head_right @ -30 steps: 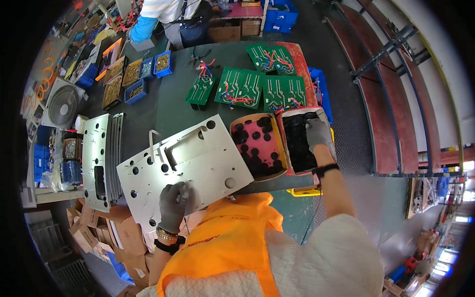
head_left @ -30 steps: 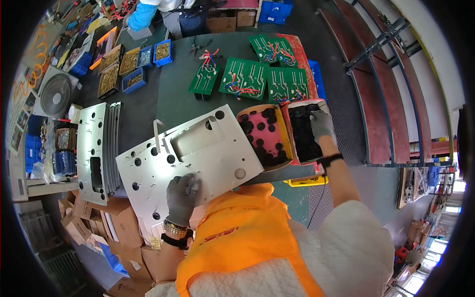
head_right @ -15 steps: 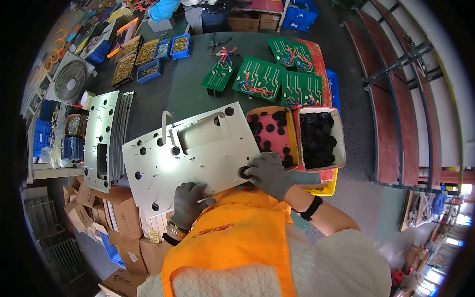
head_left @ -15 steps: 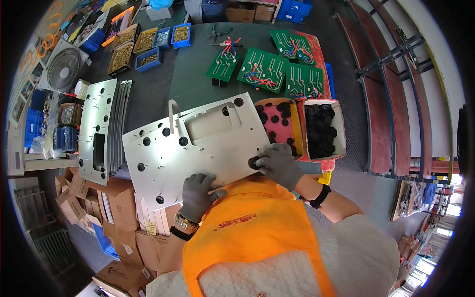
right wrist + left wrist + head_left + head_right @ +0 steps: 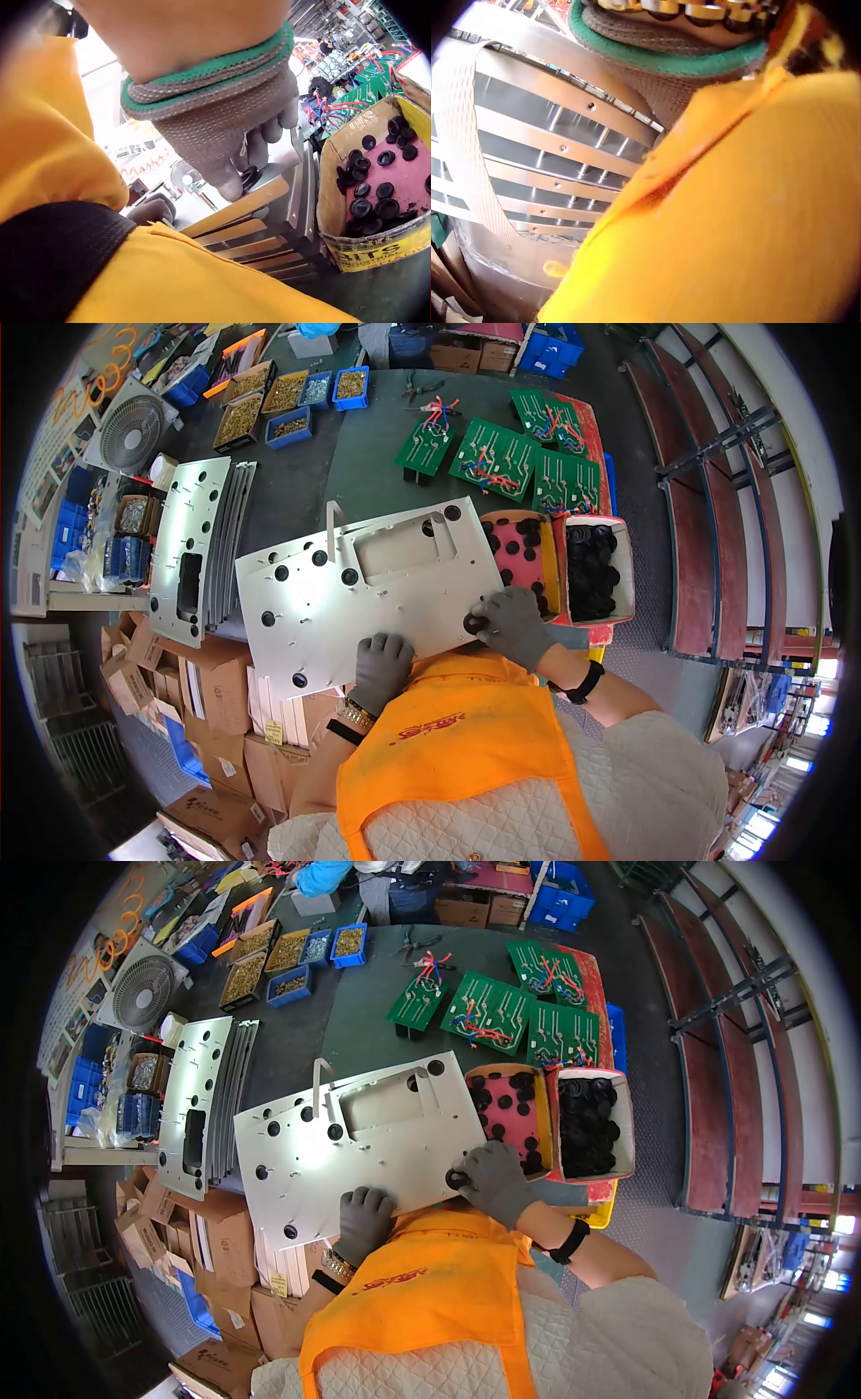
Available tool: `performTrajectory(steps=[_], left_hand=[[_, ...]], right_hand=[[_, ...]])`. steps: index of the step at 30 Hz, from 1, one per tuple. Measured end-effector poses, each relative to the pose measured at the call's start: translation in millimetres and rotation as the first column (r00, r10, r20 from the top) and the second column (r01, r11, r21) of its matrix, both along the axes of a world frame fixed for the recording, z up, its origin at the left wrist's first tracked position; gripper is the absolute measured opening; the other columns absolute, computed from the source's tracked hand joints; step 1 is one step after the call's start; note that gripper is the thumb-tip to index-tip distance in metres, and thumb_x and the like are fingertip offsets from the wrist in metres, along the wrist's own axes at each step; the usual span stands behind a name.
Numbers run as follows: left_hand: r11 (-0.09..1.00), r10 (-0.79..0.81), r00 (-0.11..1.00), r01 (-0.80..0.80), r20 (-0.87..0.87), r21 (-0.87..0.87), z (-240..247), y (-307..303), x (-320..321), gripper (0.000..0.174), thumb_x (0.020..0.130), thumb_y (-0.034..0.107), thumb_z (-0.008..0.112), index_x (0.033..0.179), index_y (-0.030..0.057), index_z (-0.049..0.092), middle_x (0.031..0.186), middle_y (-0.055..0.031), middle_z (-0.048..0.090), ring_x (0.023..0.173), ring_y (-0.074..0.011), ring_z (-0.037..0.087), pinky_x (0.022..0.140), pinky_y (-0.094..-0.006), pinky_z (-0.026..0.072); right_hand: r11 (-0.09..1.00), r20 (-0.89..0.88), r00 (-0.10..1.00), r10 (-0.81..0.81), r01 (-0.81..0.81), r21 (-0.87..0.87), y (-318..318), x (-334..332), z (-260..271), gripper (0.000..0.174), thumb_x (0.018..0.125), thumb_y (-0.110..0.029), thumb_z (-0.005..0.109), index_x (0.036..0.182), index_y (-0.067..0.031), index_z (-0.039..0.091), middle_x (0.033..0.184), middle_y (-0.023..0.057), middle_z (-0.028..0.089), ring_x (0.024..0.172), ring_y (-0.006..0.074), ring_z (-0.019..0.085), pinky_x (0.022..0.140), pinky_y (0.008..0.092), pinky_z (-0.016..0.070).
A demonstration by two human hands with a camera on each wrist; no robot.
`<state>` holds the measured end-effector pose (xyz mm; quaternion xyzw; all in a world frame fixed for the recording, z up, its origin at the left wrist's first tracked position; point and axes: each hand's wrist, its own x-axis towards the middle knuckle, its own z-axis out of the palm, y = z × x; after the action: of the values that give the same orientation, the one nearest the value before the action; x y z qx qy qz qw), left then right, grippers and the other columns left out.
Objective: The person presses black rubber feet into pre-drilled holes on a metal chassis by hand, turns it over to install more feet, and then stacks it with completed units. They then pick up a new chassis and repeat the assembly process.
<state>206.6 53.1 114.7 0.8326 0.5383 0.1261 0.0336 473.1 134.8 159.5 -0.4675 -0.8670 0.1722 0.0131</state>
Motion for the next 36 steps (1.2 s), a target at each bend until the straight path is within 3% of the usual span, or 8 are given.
performTrajectory(steps=[5, 10, 12, 16, 18, 27, 33, 36], left_hand=[[0.995, -0.066, 0.998, 0.066, -0.006, -0.079, 8, 5, -5, 0.028, 0.065, 0.022, 0.073, 0.09, 0.0145, 0.061, 0.095, -0.004, 0.06, 0.094, -0.0257, 0.058, 0.078, -0.0433, 0.0448], [0.994, -0.088, 0.995, 0.09, 0.042, -0.055, 7, 6, -4, 0.014, 0.072, 0.019, 0.063, 0.084, 0.0127, 0.062, 0.088, -0.0044, 0.058, 0.09, -0.0244, 0.057, 0.075, -0.0424, 0.0458], [0.994, -0.089, 0.996, 0.091, 0.024, -0.059, 5, 7, -4, 0.012, 0.074, 0.02, 0.062, 0.084, 0.013, 0.062, 0.088, -0.0041, 0.058, 0.09, -0.024, 0.058, 0.076, -0.0428, 0.0454], [0.989, -0.127, 0.992, 0.127, 0.008, -0.073, 2, 8, -6, 0.011, 0.075, 0.02, 0.062, 0.085, 0.0144, 0.063, 0.085, -0.0025, 0.059, 0.086, -0.0233, 0.058, 0.077, -0.0423, 0.0428], [0.992, -0.114, 0.993, 0.114, 0.005, -0.058, 3, 8, -5, 0.015, 0.071, 0.019, 0.065, 0.085, 0.0145, 0.062, 0.084, -0.002, 0.058, 0.085, -0.0235, 0.058, 0.075, -0.0423, 0.043], [0.99, -0.129, 0.991, 0.131, 0.037, -0.06, 8, 10, -4, 0.01, 0.071, 0.02, 0.064, 0.078, 0.0141, 0.059, 0.08, -0.0018, 0.057, 0.08, -0.0224, 0.058, 0.071, -0.0387, 0.0431], [0.983, -0.131, 0.991, 0.129, -0.006, -0.13, 13, 10, -2, 0.004, 0.081, 0.017, 0.057, 0.083, 0.0148, 0.06, 0.083, -0.0024, 0.057, 0.085, -0.0221, 0.058, 0.074, -0.0376, 0.0434], [0.988, -0.129, 0.992, 0.13, 0.017, -0.083, 8, 9, -3, 0.012, 0.073, 0.02, 0.063, 0.082, 0.0145, 0.058, 0.084, -0.0017, 0.056, 0.084, -0.022, 0.057, 0.072, -0.0381, 0.0438]], right_hand=[[0.999, 0.015, 1.0, -0.011, 0.012, -0.031, 7, -3, -5, 0.027, 0.075, -0.035, 0.072, 0.097, -0.0188, 0.068, 0.096, 0.0017, 0.063, 0.1, 0.0235, 0.055, 0.088, 0.0415, 0.0392], [0.974, 0.185, 0.983, -0.014, 0.055, -0.219, 13, -13, 8, 0.029, 0.075, -0.038, 0.072, 0.095, -0.0166, 0.068, 0.095, 0.0039, 0.063, 0.1, 0.0244, 0.055, 0.087, 0.041, 0.0393], [0.991, -0.012, 0.993, 0.119, -0.118, 0.056, 5, -4, -1, 0.03, 0.075, -0.037, 0.072, 0.094, -0.015, 0.067, 0.096, 0.0055, 0.062, 0.1, 0.0258, 0.055, 0.087, 0.0417, 0.0398], [0.921, -0.088, 0.928, 0.362, -0.342, 0.184, 26, 2, -15, 0.028, 0.075, -0.035, 0.072, 0.092, -0.0135, 0.066, 0.095, 0.0068, 0.061, 0.099, 0.0277, 0.055, 0.086, 0.0414, 0.041], [0.851, -0.073, 0.854, 0.514, -0.519, -0.084, 48, 2, -10, 0.027, 0.075, -0.031, 0.072, 0.092, -0.0112, 0.065, 0.095, 0.0081, 0.06, 0.099, 0.0295, 0.054, 0.086, 0.0412, 0.0422], [0.729, -0.124, 0.743, 0.657, -0.669, -0.144, 75, 3, -14, 0.03, 0.077, -0.025, 0.072, 0.1, -0.0074, 0.064, 0.101, 0.0098, 0.061, 0.104, 0.0293, 0.053, 0.094, 0.0402, 0.043], [0.695, 0.098, 0.693, 0.714, -0.685, -0.217, 83, -43, 7, 0.029, 0.074, -0.017, 0.07, 0.101, -0.0068, 0.064, 0.105, 0.0113, 0.063, 0.106, 0.0299, 0.058, 0.092, 0.0392, 0.0469], [0.726, 0.336, 0.644, 0.688, -0.613, -0.313, 83, -57, 19, 0.028, 0.073, -0.017, 0.07, 0.099, -0.0068, 0.065, 0.102, 0.0109, 0.065, 0.105, 0.03, 0.06, 0.089, 0.0382, 0.0493]])
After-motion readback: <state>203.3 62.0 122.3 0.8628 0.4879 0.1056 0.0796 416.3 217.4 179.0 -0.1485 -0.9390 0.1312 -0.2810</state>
